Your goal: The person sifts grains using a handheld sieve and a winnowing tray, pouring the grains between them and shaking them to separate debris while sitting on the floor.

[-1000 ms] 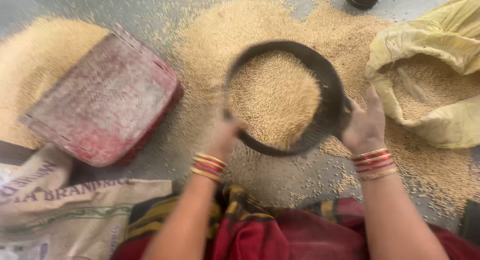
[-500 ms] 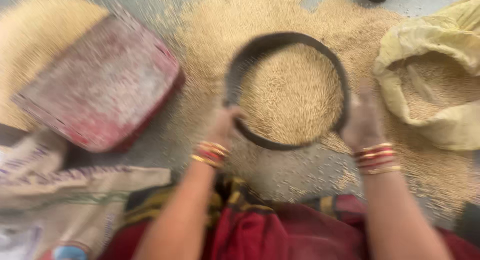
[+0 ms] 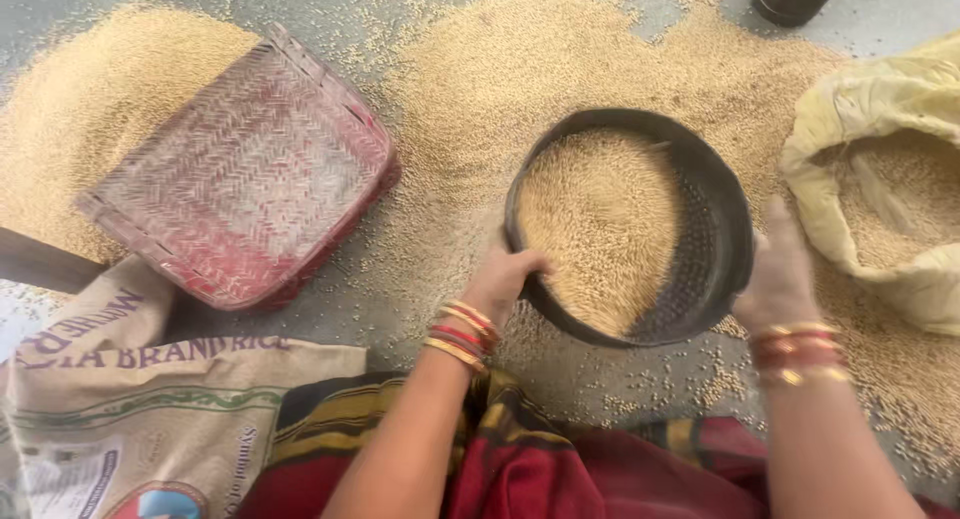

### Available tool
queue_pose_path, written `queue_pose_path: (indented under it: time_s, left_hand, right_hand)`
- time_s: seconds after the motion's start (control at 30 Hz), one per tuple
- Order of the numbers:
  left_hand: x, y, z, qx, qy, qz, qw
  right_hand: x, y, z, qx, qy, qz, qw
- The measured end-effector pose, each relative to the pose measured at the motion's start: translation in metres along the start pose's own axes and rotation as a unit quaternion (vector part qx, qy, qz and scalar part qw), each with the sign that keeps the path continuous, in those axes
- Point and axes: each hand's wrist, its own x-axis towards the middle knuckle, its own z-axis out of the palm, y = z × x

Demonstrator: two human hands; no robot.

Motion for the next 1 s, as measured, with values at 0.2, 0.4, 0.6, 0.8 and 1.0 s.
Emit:
queue_pose_path:
  time_s: [0.2,0.4,0.6,0.8,1.0]
  left_hand:
    - [0.006,0.017,-0.024,-0.045,0.111,-0.161,0.98]
    - [0.015,0.001,-0.022,-0.083,0.018,-0.01,0.996]
    - [-0.004,0.003,0.007,0.014,0.057,-0.041,0.997]
    - [0.0,0.037,-0.011,-0.082,0.072,-0.079,0.991]
    - [-0.004,0.02,0.002,0.254,0.005,0.021,0.967]
  right_hand:
    - [-0.013,-0.004,0.016,-0.001,0.08,0.16,0.984]
    - [-0.004,0.005,0.011,0.057,-0.108,0.029,0.992]
    - [0.004,0.004,0.0,0.148,-0.091,-0.01,0.985]
    - [-0.016,-0.001,-0.001,0.084,-0.149,0.032,0.985]
    - [0.002,0.005,-0.009,0.134,-0.103,0.021,0.985]
